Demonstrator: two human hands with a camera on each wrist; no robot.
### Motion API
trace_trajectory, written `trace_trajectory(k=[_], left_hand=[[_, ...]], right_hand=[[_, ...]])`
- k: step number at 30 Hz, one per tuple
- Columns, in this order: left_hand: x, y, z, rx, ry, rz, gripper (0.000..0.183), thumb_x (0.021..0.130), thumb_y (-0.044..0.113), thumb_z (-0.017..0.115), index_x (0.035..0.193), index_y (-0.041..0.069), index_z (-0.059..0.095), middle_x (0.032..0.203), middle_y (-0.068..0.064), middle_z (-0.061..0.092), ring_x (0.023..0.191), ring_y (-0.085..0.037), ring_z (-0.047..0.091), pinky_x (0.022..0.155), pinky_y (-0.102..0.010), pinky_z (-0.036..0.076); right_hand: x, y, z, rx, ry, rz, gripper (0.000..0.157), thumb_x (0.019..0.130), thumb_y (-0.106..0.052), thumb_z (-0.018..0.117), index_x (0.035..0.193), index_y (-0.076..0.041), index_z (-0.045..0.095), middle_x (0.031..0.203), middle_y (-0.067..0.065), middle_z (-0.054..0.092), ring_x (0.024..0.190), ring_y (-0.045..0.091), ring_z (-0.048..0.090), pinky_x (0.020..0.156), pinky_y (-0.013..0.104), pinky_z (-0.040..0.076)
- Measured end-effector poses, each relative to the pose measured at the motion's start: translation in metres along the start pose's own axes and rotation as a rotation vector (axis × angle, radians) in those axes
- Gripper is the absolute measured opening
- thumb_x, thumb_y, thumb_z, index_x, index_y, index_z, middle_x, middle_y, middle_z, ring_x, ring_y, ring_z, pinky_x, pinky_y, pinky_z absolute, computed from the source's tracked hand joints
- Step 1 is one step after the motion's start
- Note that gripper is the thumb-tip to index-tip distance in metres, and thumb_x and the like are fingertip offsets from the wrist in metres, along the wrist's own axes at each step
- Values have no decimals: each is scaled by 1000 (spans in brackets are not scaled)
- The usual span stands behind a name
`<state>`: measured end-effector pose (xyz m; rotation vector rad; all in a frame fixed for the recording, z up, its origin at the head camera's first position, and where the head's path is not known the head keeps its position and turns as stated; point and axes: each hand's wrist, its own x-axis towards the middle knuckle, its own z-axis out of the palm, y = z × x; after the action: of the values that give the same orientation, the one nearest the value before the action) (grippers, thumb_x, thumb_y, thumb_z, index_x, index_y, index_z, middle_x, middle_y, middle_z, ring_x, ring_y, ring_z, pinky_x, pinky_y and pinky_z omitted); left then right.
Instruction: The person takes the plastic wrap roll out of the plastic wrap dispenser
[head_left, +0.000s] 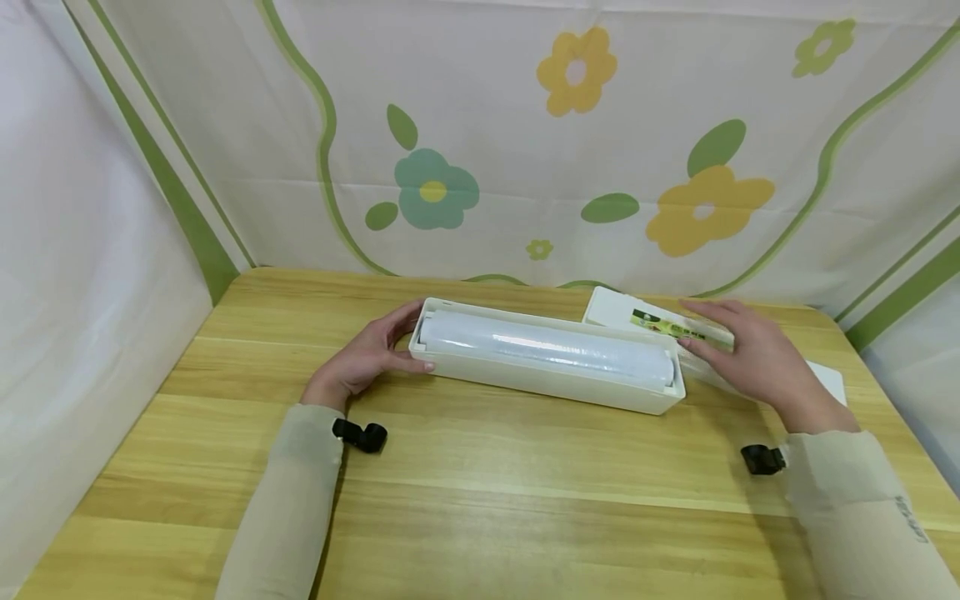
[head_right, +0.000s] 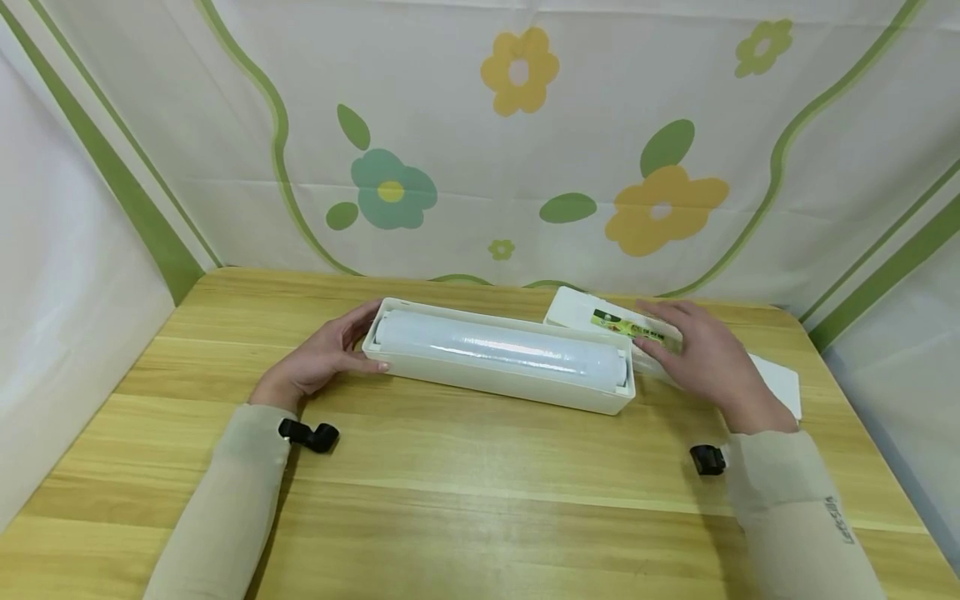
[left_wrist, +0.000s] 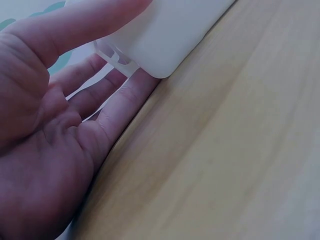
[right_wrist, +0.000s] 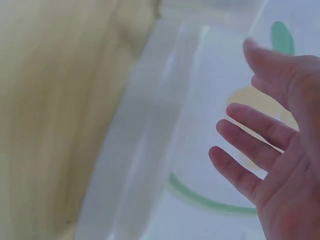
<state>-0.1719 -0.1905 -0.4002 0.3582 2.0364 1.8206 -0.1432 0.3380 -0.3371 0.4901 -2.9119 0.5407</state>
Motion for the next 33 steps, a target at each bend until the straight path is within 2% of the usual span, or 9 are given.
trace_trajectory(k=[2, 5, 7, 9, 11, 16, 21, 26, 33], left_hand=[[0, 0, 0, 1, 0, 1, 109, 82, -6, 89, 171, 20, 31, 170, -9, 40, 154, -33, 39, 101, -27, 59], [0, -1, -1, 1, -2, 3, 109, 82, -7, 88, 171, 20, 31, 170, -9, 40, 154, -33, 39, 100, -26, 59], [0, -1, -1, -3, -3, 5, 109, 82, -7, 88, 171, 20, 31, 170, -10, 41, 154, -33, 39, 100, -26, 59], [0, -1, -1, -13, -3, 5, 109, 82, -8, 88, 171, 20, 31, 170, -10, 41, 153, -33, 40, 100, -26, 59], [0, -2, -1, -24, -2, 4, 109, 82, -9, 87, 171, 20, 31, 170, -10, 41, 153, -33, 40, 100, -26, 59], [0, -2, -1, -42, 8, -2, 109, 81, -10, 88, 171, 19, 32, 171, -9, 39, 155, -32, 38, 100, -24, 59], [-1, -2, -2, -61, 5, -5, 107, 81, -11, 86, 170, 17, 35, 173, -8, 38, 157, -31, 35, 101, -22, 57], [-1, -2, -7, -87, -17, -7, 105, 82, -13, 83, 170, 14, 33, 175, -9, 35, 160, -33, 33, 102, -20, 56], [-1, -3, -12, -84, -53, -5, 104, 83, -12, 81, 171, 13, 31, 174, -12, 34, 158, -34, 33, 101, -21, 56]], right_hand=[[0, -6, -3, 2, 43, -20, 51, 102, -25, 76, 150, -11, 64, 141, 26, 65, 83, 33, 63, 80, 51, 52], [2, -20, -5, 11, 113, -41, 37, 100, -21, 78, 136, -13, 74, 130, 16, 73, 74, 17, 55, 70, 31, 43], [4, -32, -5, 37, 139, -61, 28, 97, -20, 82, 124, -15, 79, 122, 10, 77, 83, 18, 62, 72, 23, 44], [6, -43, -3, 56, 156, -101, 22, 92, -19, 86, 113, -16, 82, 114, 6, 80, 98, 22, 68, 80, 20, 46], [9, -50, -1, 65, 147, -165, 23, 87, -18, 91, 109, -17, 82, 108, 4, 80, 97, 26, 71, 84, 21, 48], [12, -62, 7, 76, 62, -262, 37, 79, -23, 98, 111, -18, 82, 107, -2, 81, 85, 16, 67, 77, 30, 51], [13, -68, 12, 81, -20, -246, 40, 80, -30, 97, 114, -16, 83, 110, -5, 81, 93, 13, 70, 81, 41, 56], [13, -70, 13, 56, -40, -230, 48, 78, -32, 98, 118, -11, 82, 113, 0, 82, 98, 20, 74, 85, 46, 58], [14, -74, 9, 9, -123, -201, 59, 81, -40, 96, 126, -5, 79, 121, 11, 81, 109, 30, 76, 92, 52, 59]])
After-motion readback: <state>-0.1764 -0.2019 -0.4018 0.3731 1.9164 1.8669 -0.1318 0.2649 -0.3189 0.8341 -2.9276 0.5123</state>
